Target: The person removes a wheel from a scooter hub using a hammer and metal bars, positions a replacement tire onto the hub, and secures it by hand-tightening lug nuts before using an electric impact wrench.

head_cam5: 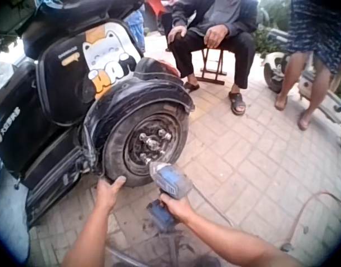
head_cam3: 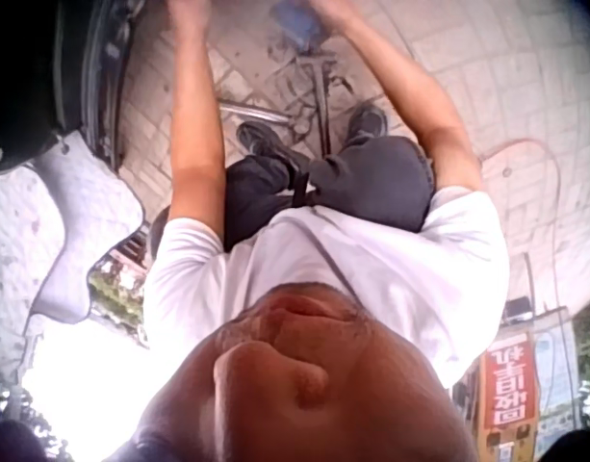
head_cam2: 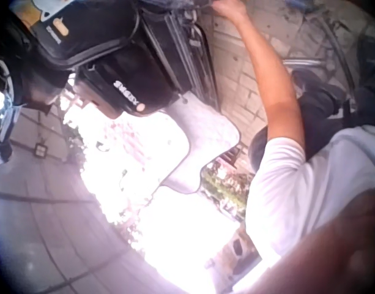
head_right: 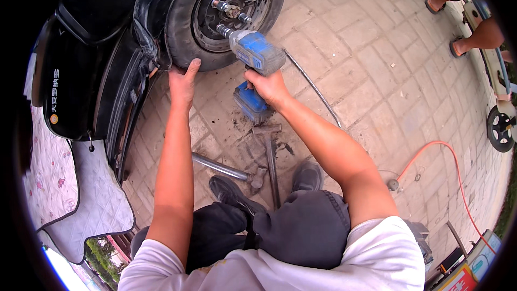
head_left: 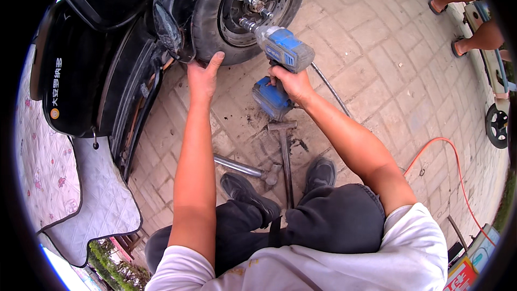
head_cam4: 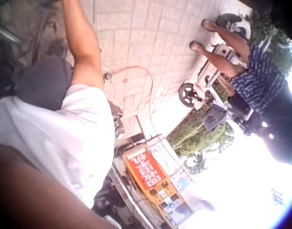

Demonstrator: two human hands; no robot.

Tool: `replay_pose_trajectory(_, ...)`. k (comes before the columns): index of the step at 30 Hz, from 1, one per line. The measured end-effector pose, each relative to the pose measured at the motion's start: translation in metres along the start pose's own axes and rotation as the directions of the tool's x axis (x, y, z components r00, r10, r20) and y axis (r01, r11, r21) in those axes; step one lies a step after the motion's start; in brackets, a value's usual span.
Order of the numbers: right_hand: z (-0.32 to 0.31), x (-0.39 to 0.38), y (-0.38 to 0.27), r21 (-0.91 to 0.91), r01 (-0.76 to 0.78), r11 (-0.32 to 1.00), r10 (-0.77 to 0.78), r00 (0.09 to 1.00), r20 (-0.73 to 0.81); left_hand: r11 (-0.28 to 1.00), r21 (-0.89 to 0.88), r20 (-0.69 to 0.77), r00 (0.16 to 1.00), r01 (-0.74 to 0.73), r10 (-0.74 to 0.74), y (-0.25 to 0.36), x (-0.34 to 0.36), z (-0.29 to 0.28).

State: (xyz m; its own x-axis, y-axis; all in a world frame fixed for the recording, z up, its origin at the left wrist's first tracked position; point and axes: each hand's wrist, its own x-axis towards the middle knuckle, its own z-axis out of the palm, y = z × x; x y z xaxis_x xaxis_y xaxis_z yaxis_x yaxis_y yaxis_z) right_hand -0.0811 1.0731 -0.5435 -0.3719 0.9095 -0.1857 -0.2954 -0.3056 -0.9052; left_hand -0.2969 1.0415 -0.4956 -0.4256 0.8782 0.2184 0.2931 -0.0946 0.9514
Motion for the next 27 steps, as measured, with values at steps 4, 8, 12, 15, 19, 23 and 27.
replay_pose_trajectory(4,0.003,0.0,0.004,0.087,-0.055,0.995,0.057,0.998,-0.021,0.989,-0.122,0.025,0.996,0.084,-0.081,-0.014,-0.008,0.007)
replay_pose_trajectory(8,0.006,0.005,0.004,0.119,-0.092,0.989,0.096,0.995,-0.029,0.981,-0.057,0.043,0.983,0.183,-0.181,-0.05,-0.014,0.006)
replay_pose_trajectory(12,-0.02,0.016,0.017,0.053,-0.036,0.998,0.037,0.999,-0.021,0.991,-0.13,-0.062,0.998,0.012,-0.02,-0.016,-0.009,0.015)
replay_pose_trajectory(15,-0.022,0.019,0.016,0.032,-0.031,0.999,0.032,0.999,-0.028,0.998,-0.057,-0.05,0.999,-0.005,0.002,0.004,-0.001,0.005)
replay_pose_trajectory(19,-0.017,0.016,0.021,0.046,-0.065,0.997,0.066,0.997,-0.031,0.998,-0.051,-0.077,0.996,-0.037,0.033,-0.009,-0.006,0.001)
replay_pose_trajectory(23,-0.047,0.027,0.036,-0.29,0.06,0.955,-0.071,0.997,-0.027,0.998,-0.066,-0.065,0.998,-0.017,0.012,-0.009,-0.005,0.007)
replay_pose_trajectory(27,-0.068,0.01,0.022,-0.513,0.066,0.856,-0.082,0.997,-0.008,0.999,-0.041,-0.037,0.999,0.02,-0.021,-0.017,-0.006,0.004)
